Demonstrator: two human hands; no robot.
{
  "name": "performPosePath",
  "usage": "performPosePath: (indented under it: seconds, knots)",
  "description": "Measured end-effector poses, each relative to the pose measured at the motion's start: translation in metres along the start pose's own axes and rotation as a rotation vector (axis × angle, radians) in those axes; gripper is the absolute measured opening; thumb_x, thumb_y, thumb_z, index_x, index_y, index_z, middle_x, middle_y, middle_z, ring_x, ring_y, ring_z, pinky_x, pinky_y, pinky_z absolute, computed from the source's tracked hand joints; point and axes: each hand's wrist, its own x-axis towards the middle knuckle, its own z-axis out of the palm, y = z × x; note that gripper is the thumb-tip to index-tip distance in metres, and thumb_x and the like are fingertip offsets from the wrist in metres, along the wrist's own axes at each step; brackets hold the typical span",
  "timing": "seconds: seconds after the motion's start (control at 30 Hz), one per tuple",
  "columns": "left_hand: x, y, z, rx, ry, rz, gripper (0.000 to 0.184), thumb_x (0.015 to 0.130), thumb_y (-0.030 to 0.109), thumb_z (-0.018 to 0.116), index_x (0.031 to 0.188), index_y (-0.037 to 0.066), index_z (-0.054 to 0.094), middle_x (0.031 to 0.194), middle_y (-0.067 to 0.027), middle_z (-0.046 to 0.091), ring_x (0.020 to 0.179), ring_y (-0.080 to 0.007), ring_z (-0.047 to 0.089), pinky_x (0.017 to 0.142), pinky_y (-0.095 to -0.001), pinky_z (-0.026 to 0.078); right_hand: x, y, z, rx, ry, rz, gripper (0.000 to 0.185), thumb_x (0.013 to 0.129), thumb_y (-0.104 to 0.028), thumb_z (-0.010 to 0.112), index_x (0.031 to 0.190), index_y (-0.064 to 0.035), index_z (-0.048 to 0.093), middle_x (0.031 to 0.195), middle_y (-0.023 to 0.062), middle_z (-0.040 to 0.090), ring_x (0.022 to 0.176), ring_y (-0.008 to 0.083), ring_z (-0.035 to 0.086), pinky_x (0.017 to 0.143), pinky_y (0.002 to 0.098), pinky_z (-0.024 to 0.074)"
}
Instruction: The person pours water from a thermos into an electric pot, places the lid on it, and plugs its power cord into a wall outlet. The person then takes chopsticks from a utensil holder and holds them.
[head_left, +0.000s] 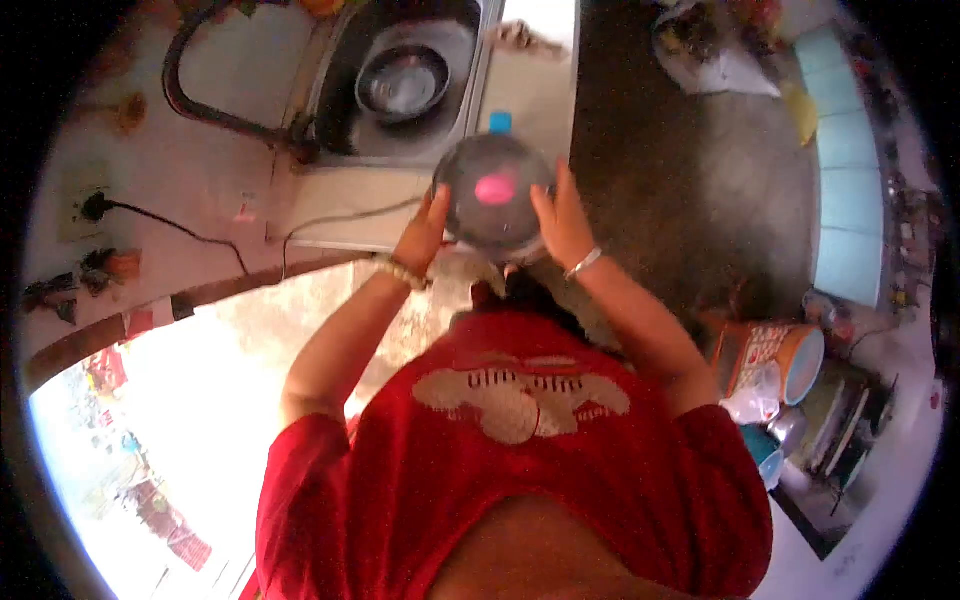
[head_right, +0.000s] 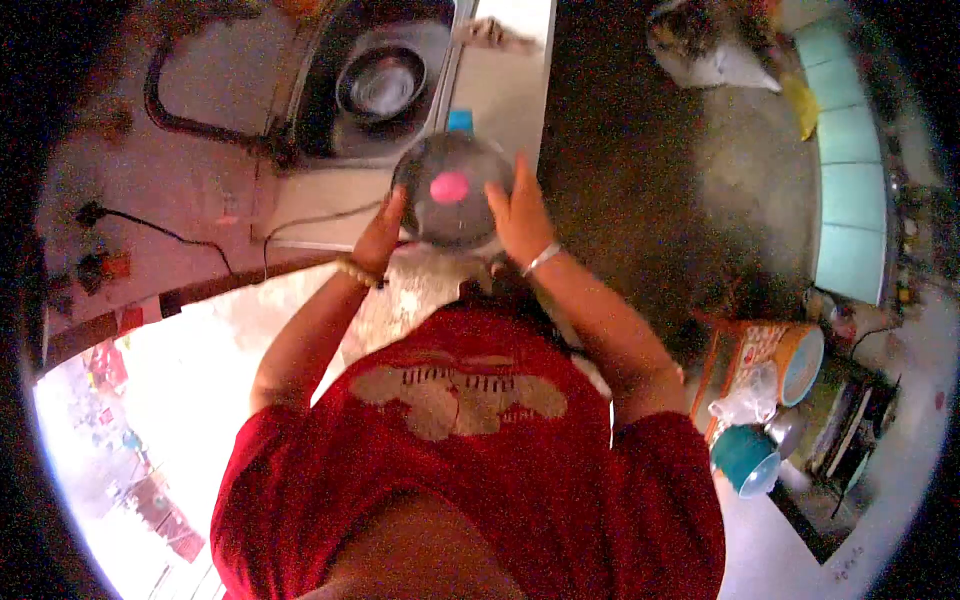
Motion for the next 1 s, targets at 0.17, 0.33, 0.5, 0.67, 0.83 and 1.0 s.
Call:
performPosePath:
  seconds: [0.17,0.33,0.5,0.67,0.83,1.0]
  knots:
    - [-0.001,-0.012,0.004,0.114,0.131,0.062,0.061,0.09,0.043,0.039,0.136,0.005,0.026,0.136,-0.0152,0.034,0.119,-0.0288,0.042,0.084,-0.0342,0.046,0.006,0.012,-0.004,0.073,-0.053,-0.011,0.067,0.087,-0.033,0.049,0.133,0.0082,0.021,0.133,0.0288,0.03,0.124,0.0368,0.032,0.103,0.0385,0.0256]
    - [0.004,-0.026,0.023,0.274,0.424,0.427,0.045,0.094,0.028,0.036,0.134,0.007,0.031,0.128,-0.02,0.043,0.121,-0.0304,0.04,0.097,-0.0342,0.033,0.012,0.023,-0.026,0.24,-0.226,0.03,0.065,0.087,-0.03,0.051,0.134,0.0054,0.022,0.127,0.0264,0.036,0.112,0.0321,0.044,0.095,0.0362,0.0352]
    - [0.003,-0.02,0.037,0.247,0.596,0.464,0.039,0.095,0.027,0.035,0.127,0.007,0.043,0.115,-0.0164,0.055,0.11,-0.0242,0.05,0.092,-0.0315,0.037,0.023,0.004,-0.058,0.101,-0.576,-0.052,0.064,0.089,-0.021,0.052,0.138,-0.0018,0.016,0.131,0.0236,0.033,0.112,0.0269,0.045,0.093,0.0339,0.0378]
    - [0.018,-0.03,0.029,0.114,0.666,0.434,0.039,0.094,0.027,0.036,0.122,0.002,0.048,0.114,-0.0139,0.056,0.107,-0.021,0.051,0.093,-0.0296,0.036,0.04,0.017,-0.07,0.091,-0.694,-0.198,0.069,0.086,-0.016,0.055,0.137,0.0004,0.012,0.131,0.0266,0.032,0.118,0.033,0.04,0.096,0.0379,0.035]
    - [0.006,-0.019,0.047,0.112,0.787,0.351,0.039,0.093,0.026,0.039,0.118,-0.001,0.052,0.11,-0.0104,0.058,0.102,-0.0179,0.052,0.09,-0.0275,0.038,0.053,0.023,-0.074,0.116,-0.702,-0.425,0.073,0.082,-0.013,0.058,0.136,0.0039,0.011,0.13,0.0277,0.032,0.12,0.0383,0.036,0.099,0.0402,0.0307]
    - [0.005,-0.004,0.056,-0.161,0.758,0.303,0.038,0.093,0.025,0.039,0.118,0.0,0.052,0.113,-0.0084,0.057,0.103,-0.0172,0.052,0.091,-0.0279,0.038,0.061,0.022,-0.078,0.088,-0.788,-0.446,0.079,0.078,-0.013,0.062,0.135,0.0044,0.011,0.128,0.0283,0.034,0.118,0.039,0.037,0.099,0.041,0.0307]
